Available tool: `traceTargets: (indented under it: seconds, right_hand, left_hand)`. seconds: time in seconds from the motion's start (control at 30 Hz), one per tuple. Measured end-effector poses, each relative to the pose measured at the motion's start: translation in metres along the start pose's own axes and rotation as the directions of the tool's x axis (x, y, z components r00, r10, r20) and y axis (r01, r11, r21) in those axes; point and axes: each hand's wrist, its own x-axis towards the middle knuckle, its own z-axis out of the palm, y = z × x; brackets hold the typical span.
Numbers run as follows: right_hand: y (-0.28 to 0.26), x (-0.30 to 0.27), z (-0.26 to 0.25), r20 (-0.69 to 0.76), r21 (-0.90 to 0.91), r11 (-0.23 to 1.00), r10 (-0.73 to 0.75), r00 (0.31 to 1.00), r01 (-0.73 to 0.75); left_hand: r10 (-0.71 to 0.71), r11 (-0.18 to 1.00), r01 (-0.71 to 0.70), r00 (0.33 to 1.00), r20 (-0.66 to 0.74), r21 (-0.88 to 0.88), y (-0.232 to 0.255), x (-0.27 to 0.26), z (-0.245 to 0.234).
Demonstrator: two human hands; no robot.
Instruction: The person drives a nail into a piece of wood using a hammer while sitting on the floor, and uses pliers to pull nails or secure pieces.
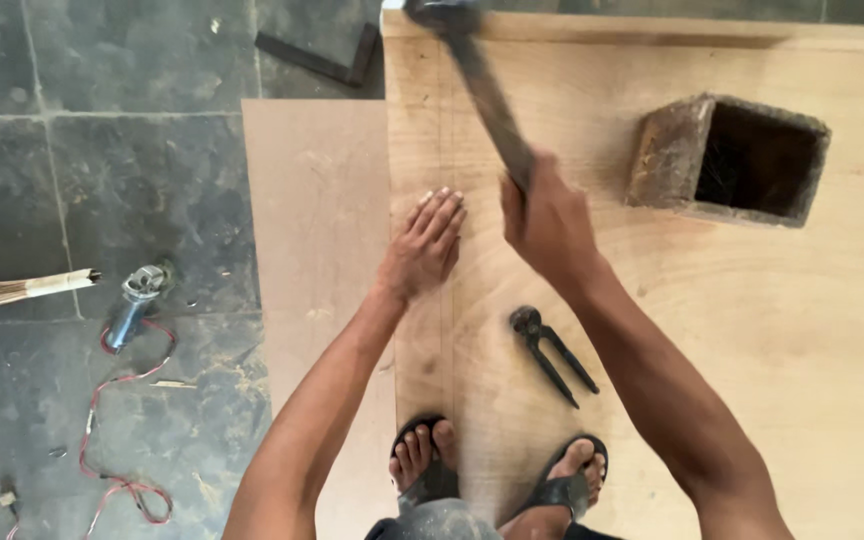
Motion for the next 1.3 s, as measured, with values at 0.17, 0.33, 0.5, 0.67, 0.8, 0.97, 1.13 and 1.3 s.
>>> traceTargets:
  seconds: [0.17,0.33,0.5,0.67,0.8,0.97,1.13,1.3]
  right_hand:
    - [0.01,-0.026,0.015,0.105,0.069,0.979,0.187,0.977,-0.194]
    - [0.019,0.011,0.023,0.202,-0.058,0.996,0.081,0.976,-0.07]
    - [-0.009,-0.021,-0.002,-0.045,0.197,0.956,0.229,0.972,-0.216]
    - [0.015,-0.003,0.034,0.227,-0.117,0.989,0.119,0.967,-0.095]
    - [0.008,0.013,0.019,0.079,-0.011,0.998,0.062,0.995,-0.062]
    - [-0.002,-0.025,0.007,-0.035,0.141,0.988,0.071,0.997,-0.065]
    - [0.011,0.016,0.038,0.207,-0.154,0.986,0.09,0.974,-0.058]
    - [-0.016,-0.02,0.006,-0.135,0.135,0.99,-0.01,0.991,0.029]
  left_hand:
    - [0.005,1.0,-0.005,1.0,0.022,0.017,-0.001,-0.003,0.0]
    - [0.04,0.997,-0.039,0.999,-0.016,0.07,-0.008,0.009,0.0]
    - [-0.023,1.0,0.023,1.0,0.012,0.006,0.002,-0.002,0.0]
    - [0.008,0.999,-0.008,1.0,0.004,0.05,-0.002,-0.003,-0.004]
    - [0.016,0.999,-0.016,1.0,0.003,0.039,-0.003,-0.001,0.005]
    - [0.008,0.998,-0.01,0.999,0.033,0.061,-0.004,-0.001,0.004]
    - [0.031,0.998,-0.031,0.999,0.012,0.058,-0.005,0.004,0.001]
    - [-0.018,0.999,0.016,0.999,0.033,0.043,0.001,-0.001,0.001]
